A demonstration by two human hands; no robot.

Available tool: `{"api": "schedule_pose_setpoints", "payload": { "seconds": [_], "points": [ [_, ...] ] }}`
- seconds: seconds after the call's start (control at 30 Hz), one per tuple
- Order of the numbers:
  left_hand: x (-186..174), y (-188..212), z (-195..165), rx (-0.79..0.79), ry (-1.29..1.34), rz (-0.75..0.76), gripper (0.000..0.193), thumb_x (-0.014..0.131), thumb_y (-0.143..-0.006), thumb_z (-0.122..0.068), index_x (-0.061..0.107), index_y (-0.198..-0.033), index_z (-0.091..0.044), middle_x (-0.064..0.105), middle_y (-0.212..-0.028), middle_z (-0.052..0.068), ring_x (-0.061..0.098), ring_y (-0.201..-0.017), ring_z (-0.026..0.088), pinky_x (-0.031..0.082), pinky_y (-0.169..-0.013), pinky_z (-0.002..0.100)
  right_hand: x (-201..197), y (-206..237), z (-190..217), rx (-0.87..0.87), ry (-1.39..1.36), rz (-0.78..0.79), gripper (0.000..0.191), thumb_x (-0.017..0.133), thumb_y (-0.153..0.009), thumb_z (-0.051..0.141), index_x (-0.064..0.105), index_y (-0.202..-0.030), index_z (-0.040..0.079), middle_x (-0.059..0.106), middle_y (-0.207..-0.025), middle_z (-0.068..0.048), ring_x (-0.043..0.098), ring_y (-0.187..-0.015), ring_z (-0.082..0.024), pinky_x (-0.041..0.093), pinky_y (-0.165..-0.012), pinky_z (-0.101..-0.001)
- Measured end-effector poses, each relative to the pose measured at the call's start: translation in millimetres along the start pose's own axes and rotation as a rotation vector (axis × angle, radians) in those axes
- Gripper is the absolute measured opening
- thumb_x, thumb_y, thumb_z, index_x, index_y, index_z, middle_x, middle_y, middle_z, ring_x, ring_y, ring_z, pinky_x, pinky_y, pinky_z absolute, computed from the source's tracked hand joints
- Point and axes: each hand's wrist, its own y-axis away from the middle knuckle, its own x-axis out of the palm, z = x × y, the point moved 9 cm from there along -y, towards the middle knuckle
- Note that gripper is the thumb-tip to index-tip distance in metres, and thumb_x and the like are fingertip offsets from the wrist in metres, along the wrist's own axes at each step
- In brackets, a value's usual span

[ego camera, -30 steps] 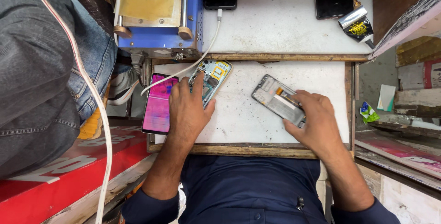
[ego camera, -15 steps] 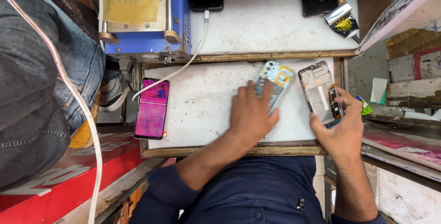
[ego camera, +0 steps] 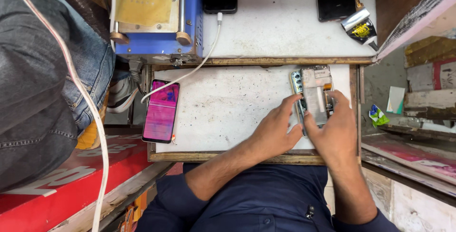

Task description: The person disassembles a smartphone, removes the motherboard, and then reassembles the device using a screwdriver. They also handle a second phone with a damaged screen, opening and closing its back cover while working at a cluttered repair bench.

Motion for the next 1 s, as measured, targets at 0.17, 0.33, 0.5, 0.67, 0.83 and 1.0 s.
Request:
{"api": "schedule_pose_setpoints", "payload": {
  "seconds": [0.17,0.33,0.5,0.67,0.83,1.0],
  "points": [
    [-69.2,49.0,-9.3,0.345,-0.382,-0.424,0.049,0.074,-0.088,-0.016,0.060,-0.133,-0.001,0.061,-0.138,0.023,0.057,-0.131,0.041,0.044,-0.112,0.046,15.2,4.5,29.8,-0.155,0.242,0.012,0.091,0.087,-0.073,0.032,0.047,-0.151,0.007,0.039,-0.153,-0.033,0.047,-0.124,-0.049,0.043,-0.096,-0.0599],
    [-182.3,123.7,21.8,0.089,-0.751,-0.762,0.045,0.077,-0.090,-0.020,0.063,-0.129,-0.001,0.066,-0.129,0.022,0.059,-0.123,0.040,0.046,-0.108,0.048,12.5,-5.4,0.0,-0.080,0.301,0.119,0.085,0.083,-0.074,0.028,0.049,-0.150,0.013,0.036,-0.157,-0.029,0.049,-0.126,-0.045,0.044,-0.097,-0.0583],
    [-222.4,159.2,58.8,-0.365,-0.962,-0.761,0.072,0.086,-0.076,-0.033,0.058,-0.135,-0.003,0.051,-0.139,0.028,0.052,-0.122,0.047,0.048,-0.094,0.053,-10.1,-15.7,-3.9,-0.234,0.190,0.074,0.082,0.080,-0.074,0.026,0.051,-0.150,0.016,0.043,-0.159,-0.024,0.048,-0.136,-0.045,0.043,-0.108,-0.0581],
    [-218.3,159.6,58.1,-0.371,-0.936,-0.801,0.075,0.084,-0.078,-0.030,0.054,-0.143,-0.009,0.050,-0.142,0.026,0.054,-0.122,0.045,0.049,-0.099,0.054,-14.9,-14.3,9.2,-0.295,0.312,0.043,0.075,0.085,-0.070,0.029,0.060,-0.139,0.012,0.047,-0.151,-0.026,0.047,-0.133,-0.048,0.042,-0.104,-0.0572],
    [-210.7,162.1,43.3,-0.342,-0.872,-0.712,0.075,0.085,-0.072,-0.024,0.055,-0.139,-0.009,0.054,-0.140,0.023,0.055,-0.121,0.043,0.047,-0.099,0.055,-22.6,5.3,36.2,-0.465,-0.074,-0.098,0.041,0.074,-0.089,0.012,0.064,-0.129,0.014,0.063,-0.142,-0.015,0.057,-0.137,-0.039,0.048,-0.115,-0.0490],
    [-156.9,138.4,3.4,0.112,-0.594,-0.615,0.077,0.083,-0.069,-0.018,0.054,-0.139,-0.005,0.058,-0.140,0.020,0.057,-0.124,0.043,0.046,-0.107,0.051,65.2,12.0,49.5,-0.183,-0.826,0.438,0.045,0.059,-0.100,0.014,0.051,-0.143,0.006,0.069,-0.131,-0.013,0.071,-0.112,-0.023,0.058,-0.098,-0.0351]
  ]
}}
